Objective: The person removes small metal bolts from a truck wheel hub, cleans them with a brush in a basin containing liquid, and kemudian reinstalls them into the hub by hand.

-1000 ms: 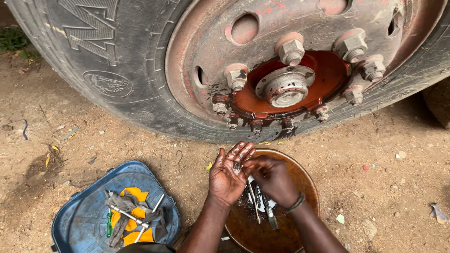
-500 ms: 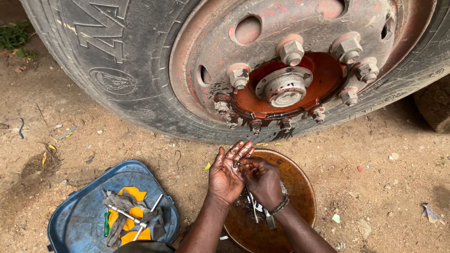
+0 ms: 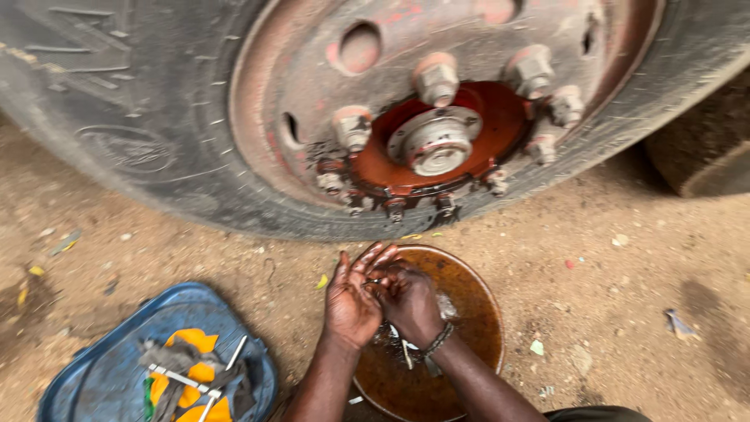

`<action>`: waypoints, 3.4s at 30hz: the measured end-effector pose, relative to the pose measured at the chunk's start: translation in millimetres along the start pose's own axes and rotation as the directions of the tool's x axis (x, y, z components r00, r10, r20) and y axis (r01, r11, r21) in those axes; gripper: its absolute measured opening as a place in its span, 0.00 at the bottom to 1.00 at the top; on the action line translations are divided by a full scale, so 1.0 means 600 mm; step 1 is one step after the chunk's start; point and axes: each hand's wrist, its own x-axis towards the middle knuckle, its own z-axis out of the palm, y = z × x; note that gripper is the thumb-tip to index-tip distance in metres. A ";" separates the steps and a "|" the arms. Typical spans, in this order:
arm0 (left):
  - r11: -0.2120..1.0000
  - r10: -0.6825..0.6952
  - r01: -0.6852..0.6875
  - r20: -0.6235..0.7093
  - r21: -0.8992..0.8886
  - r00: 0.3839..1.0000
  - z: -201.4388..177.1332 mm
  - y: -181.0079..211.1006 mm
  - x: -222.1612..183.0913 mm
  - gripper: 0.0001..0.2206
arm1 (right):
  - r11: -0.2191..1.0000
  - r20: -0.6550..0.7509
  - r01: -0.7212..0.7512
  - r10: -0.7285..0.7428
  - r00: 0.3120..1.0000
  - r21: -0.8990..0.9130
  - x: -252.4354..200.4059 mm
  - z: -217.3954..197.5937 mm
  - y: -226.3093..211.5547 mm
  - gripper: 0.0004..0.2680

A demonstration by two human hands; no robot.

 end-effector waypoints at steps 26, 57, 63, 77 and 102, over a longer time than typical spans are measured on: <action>0.993 -0.050 0.017 -0.287 -0.118 0.956 0.018 0.011 0.010 0.31 | 0.877 -0.624 -0.060 -0.290 0.726 -0.477 0.239 -0.096 0.168 0.01; 0.993 -0.054 0.023 -0.273 -0.117 0.961 0.021 0.005 0.010 0.31 | 0.900 -0.594 -0.032 -0.259 0.761 -0.434 0.240 -0.102 0.188 0.03; 0.992 -0.048 0.013 -0.284 -0.124 0.958 0.018 0.007 0.009 0.30 | 0.896 -0.621 -0.059 -0.256 0.741 -0.441 0.248 -0.099 0.180 0.01; 0.993 -0.051 0.015 -0.306 -0.119 0.951 0.030 0.011 0.006 0.30 | 0.958 -0.569 -0.019 -0.155 0.808 -0.287 0.231 -0.095 0.181 0.10; 0.993 -0.050 0.015 -0.295 -0.120 0.954 0.021 0.004 0.009 0.31 | 0.941 -0.837 -0.128 -0.210 0.505 -0.313 0.273 -0.187 0.159 0.04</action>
